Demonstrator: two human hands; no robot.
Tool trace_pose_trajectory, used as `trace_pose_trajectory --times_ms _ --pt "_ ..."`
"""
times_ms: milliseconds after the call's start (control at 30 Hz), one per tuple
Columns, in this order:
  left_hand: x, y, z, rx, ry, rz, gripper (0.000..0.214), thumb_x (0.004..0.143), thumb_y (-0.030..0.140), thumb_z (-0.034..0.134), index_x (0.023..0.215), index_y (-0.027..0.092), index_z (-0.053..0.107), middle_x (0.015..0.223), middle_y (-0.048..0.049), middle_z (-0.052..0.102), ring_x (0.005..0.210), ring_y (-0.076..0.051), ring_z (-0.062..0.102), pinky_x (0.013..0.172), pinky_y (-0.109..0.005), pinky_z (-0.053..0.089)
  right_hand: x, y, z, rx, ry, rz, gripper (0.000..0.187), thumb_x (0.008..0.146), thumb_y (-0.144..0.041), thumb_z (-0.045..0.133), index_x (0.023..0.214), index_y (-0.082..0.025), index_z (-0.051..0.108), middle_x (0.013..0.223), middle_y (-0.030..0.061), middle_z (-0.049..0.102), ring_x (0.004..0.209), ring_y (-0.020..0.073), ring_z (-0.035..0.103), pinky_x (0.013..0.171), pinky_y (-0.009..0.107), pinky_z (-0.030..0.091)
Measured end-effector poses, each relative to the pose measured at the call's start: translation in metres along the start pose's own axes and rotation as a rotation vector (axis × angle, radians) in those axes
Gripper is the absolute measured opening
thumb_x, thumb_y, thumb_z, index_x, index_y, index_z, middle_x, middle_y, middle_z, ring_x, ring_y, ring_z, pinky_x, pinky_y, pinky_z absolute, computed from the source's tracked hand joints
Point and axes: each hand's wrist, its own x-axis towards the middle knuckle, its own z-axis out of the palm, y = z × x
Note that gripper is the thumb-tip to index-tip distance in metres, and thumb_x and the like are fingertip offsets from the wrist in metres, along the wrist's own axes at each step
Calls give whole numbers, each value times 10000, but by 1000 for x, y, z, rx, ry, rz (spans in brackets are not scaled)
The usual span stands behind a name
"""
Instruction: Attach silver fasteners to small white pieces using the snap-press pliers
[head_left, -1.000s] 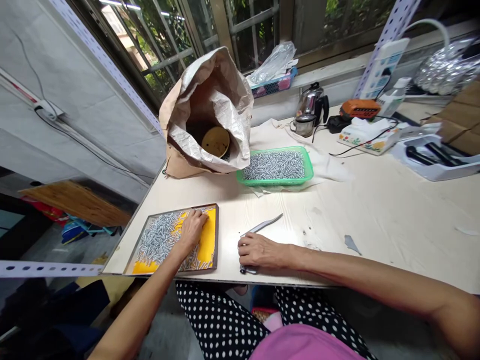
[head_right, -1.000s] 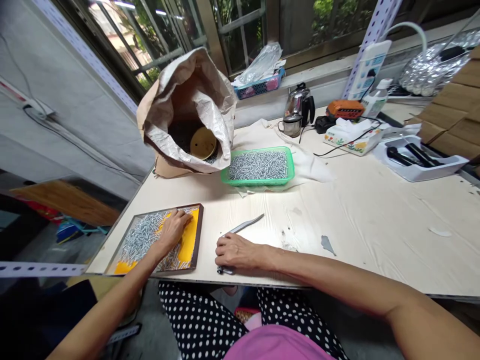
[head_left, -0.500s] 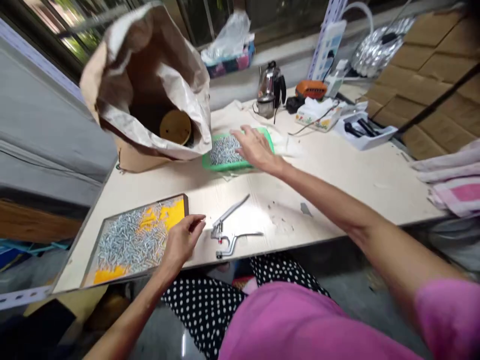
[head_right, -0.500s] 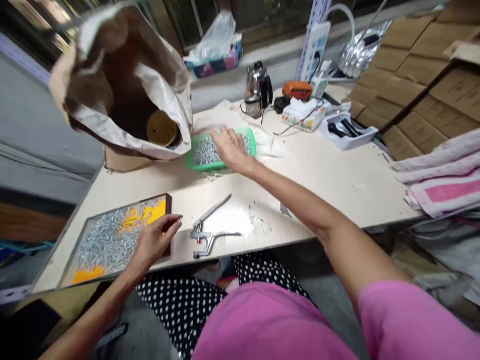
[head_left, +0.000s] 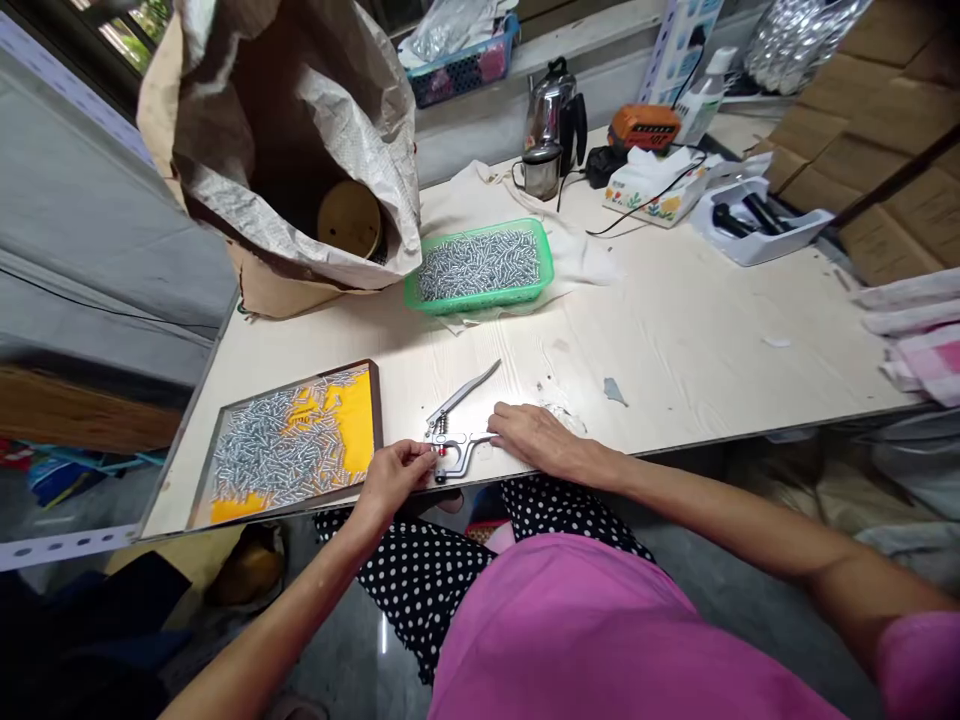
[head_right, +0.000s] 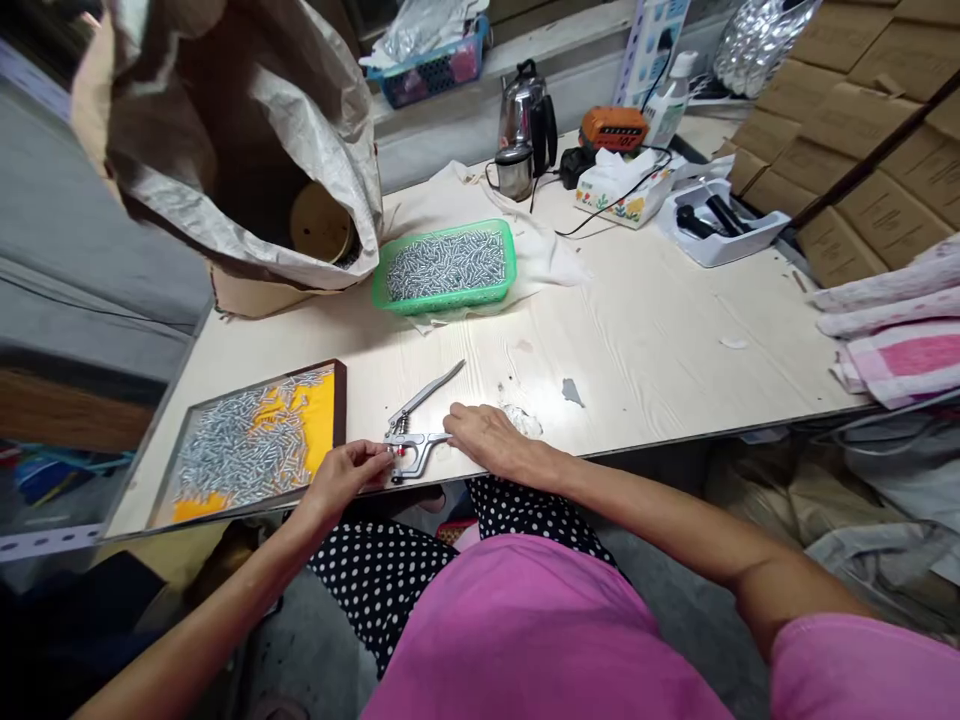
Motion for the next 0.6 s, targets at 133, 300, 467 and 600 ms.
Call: trace_pose_trajectory --times_ms 133,300,467,600 --pt "-6 1 1 -34 -28 -78 470 545 558 834 716 154 668 544 39 578 509 -90 499 537 -227 427 3 3 -2 -37 -8 -2 76 1000 -206 574 983 -161 632 984 60 649 787 159 552 671 300 328" --pt "-5 1 1 14 -24 -128 519 503 617 832 665 165 638 526 49 541 499 -84 461 522 -229 397 -1 1 -2 -33 33 -25 81 1001 -195 565 958 -160 623 968 60 648 804 166 552 662 307 304" --pt "2 1 0 78 -68 -147 526 491 615 832 666 149 664 522 37 551 487 -83 452 504 -231 371 -1 1 -1 -29 42 -17 63 998 -197 571 972 -164 618 980 60 642 796 159 547 642 307 280" --pt "4 6 -2 119 -112 -164 473 507 568 844 637 149 666 495 40 541 476 -82 436 494 -229 364 1 1 1 -78 29 -5 71 1005 -201 563 985 -162 619 992 59 650 777 152 540 628 314 256"
